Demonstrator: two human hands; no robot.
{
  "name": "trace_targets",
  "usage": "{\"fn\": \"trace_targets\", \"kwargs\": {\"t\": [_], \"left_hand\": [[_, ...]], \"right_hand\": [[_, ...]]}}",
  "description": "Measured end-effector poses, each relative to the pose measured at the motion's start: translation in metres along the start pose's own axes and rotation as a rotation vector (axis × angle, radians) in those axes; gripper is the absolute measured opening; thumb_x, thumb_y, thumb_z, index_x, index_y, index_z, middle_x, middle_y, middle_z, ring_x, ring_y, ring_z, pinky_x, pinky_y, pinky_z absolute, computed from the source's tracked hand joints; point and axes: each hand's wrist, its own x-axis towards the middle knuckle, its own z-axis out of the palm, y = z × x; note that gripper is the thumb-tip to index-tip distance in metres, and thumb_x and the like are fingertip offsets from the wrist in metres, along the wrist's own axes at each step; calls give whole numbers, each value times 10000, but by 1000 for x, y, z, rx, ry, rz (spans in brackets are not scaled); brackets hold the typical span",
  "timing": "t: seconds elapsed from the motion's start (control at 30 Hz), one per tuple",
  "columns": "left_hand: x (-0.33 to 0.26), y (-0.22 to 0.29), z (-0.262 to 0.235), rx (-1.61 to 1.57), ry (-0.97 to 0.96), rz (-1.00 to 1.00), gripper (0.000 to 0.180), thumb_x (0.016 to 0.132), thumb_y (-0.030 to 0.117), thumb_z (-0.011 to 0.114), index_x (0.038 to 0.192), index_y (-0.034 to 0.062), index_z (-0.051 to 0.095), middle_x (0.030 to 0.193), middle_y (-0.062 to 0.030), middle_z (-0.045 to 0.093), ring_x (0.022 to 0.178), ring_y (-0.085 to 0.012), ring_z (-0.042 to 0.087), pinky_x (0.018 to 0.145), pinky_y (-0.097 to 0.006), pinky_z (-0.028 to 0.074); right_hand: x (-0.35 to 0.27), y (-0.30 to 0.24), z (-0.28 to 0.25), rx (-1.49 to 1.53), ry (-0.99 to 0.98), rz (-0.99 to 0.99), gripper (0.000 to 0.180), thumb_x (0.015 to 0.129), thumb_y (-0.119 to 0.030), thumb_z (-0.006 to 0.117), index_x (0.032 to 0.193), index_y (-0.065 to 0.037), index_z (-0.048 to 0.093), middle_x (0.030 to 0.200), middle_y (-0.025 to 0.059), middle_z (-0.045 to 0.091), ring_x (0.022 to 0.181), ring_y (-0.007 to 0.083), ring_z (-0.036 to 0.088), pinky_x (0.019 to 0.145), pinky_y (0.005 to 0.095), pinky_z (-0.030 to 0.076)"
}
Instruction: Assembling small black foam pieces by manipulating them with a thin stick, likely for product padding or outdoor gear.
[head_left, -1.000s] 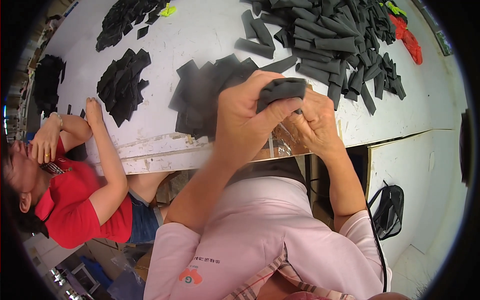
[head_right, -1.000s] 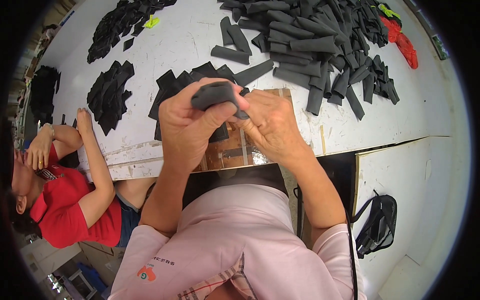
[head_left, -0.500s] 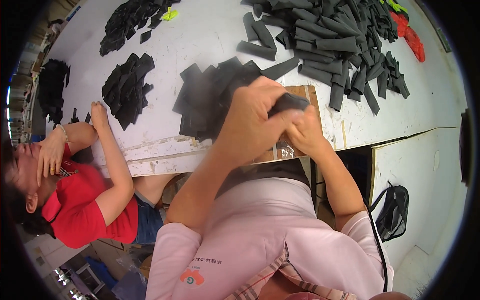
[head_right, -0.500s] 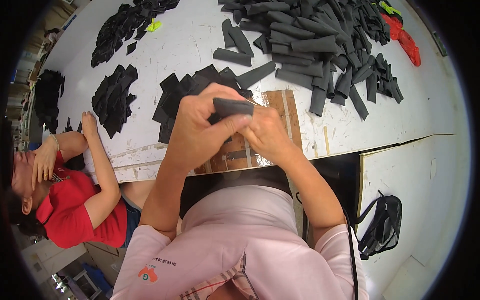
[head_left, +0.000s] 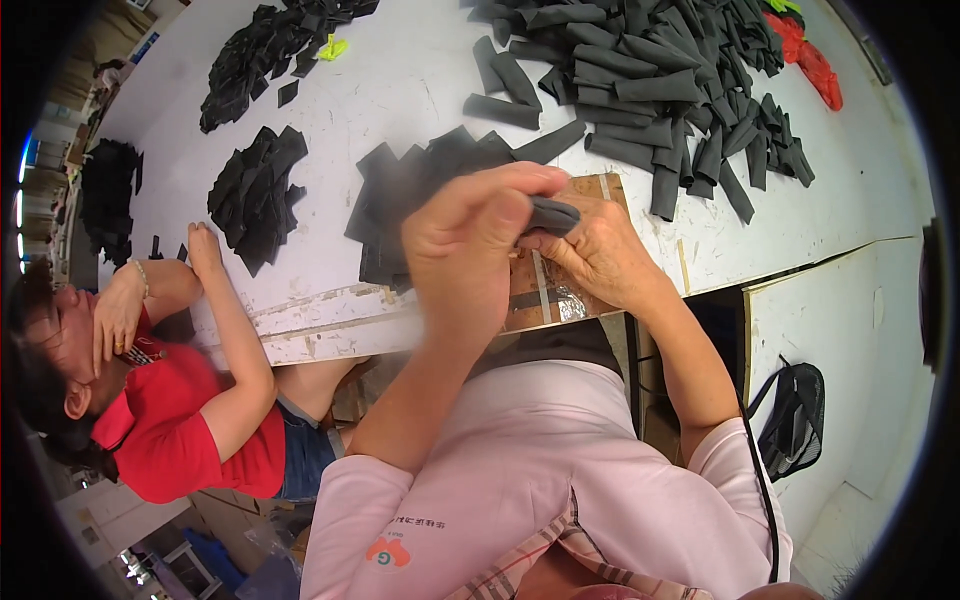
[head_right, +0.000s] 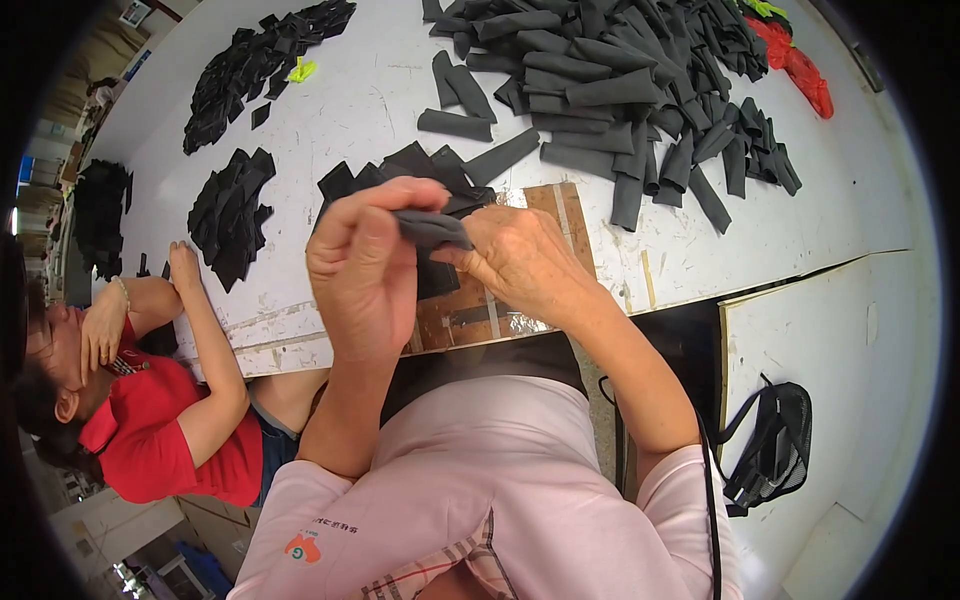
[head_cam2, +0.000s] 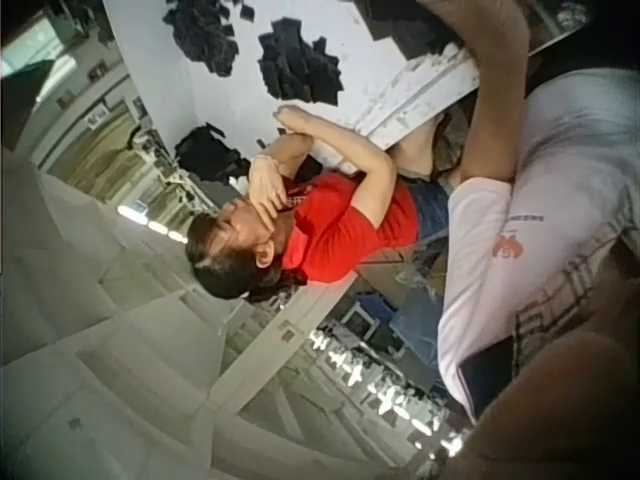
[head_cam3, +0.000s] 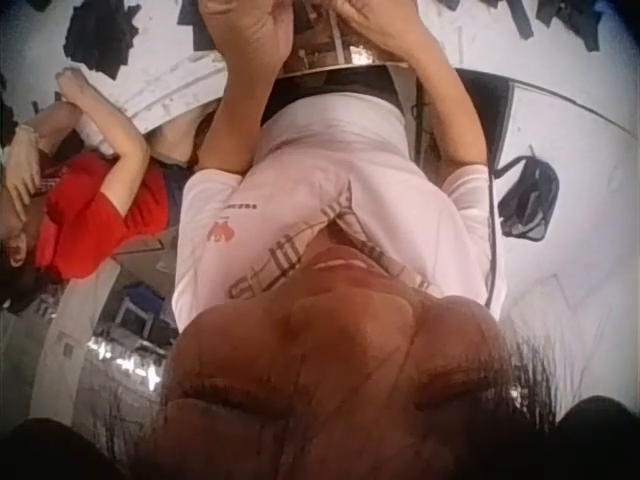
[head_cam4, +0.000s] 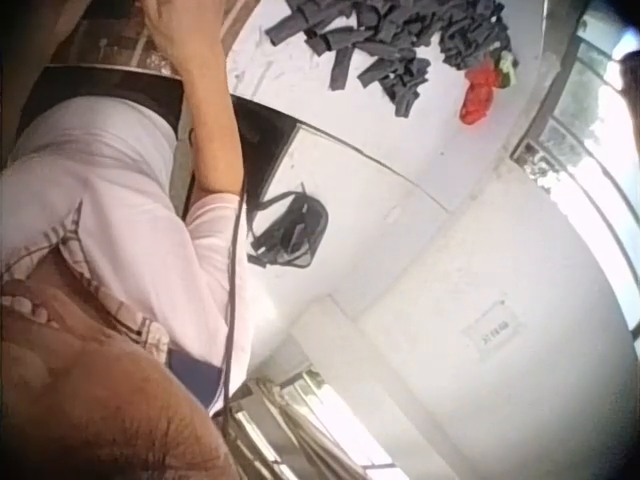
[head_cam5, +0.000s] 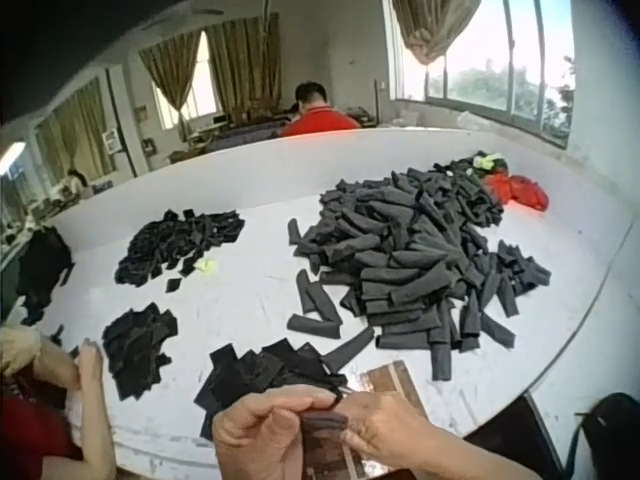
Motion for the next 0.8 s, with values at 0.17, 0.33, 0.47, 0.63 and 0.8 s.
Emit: {"fn": "trace_targets", "kwargs": {"t": [0.17, 0.33, 0.47, 0.63, 0.8], "left_hand": [[0, 4, -21, -220, 129, 29, 210, 851, 183, 492, 900, -12, 552, 922, -136, 567, 904, -231, 511, 856, -356, 393], [-3, -6, -25, -132, 146, 4, 169, 851, 145, 491, 886, -10, 548, 893, -140, 581, 889, -229, 520, 851, -351, 387], [-5, -4, -20, -99, 195, 47, 201, 847, 165, 520, 877, -32, 544, 897, -130, 587, 805, -135, 522, 749, -243, 399], [-2, -11, -25, 119, 161, 85, 172, 841, 140, 530, 816, -25, 572, 829, -74, 608, 743, -89, 525, 690, -212, 410], [39, -36, -123, 897, 684, 73, 274, 793, 149, 537, 997, -33, 513, 914, -139, 563, 788, -204, 548, 709, -294, 434]], "right_hand": [[7, -9, -8, -135, 3, -85, 306, 759, -246, 584, 597, 1, 504, 564, 122, 510, 564, 304, 508, 503, 376, 396], [2, 7, 12, -45, -18, -20, 310, 765, -257, 575, 597, -7, 502, 564, 118, 507, 546, 305, 504, 488, 376, 393], [2, 0, 11, 62, 100, -124, 306, 774, -250, 569, 600, -10, 495, 545, 111, 491, 526, 298, 502, 471, 364, 395], [1, -3, 7, -57, -20, -20, 254, 770, -226, 581, 645, -11, 529, 540, 126, 480, 498, 300, 492, 446, 354, 381], [48, -5, -48, 639, 195, 177, 395, 848, -366, 451, 732, -6, 563, 546, 24, 496, 481, 101, 458, 469, 238, 351]]}}
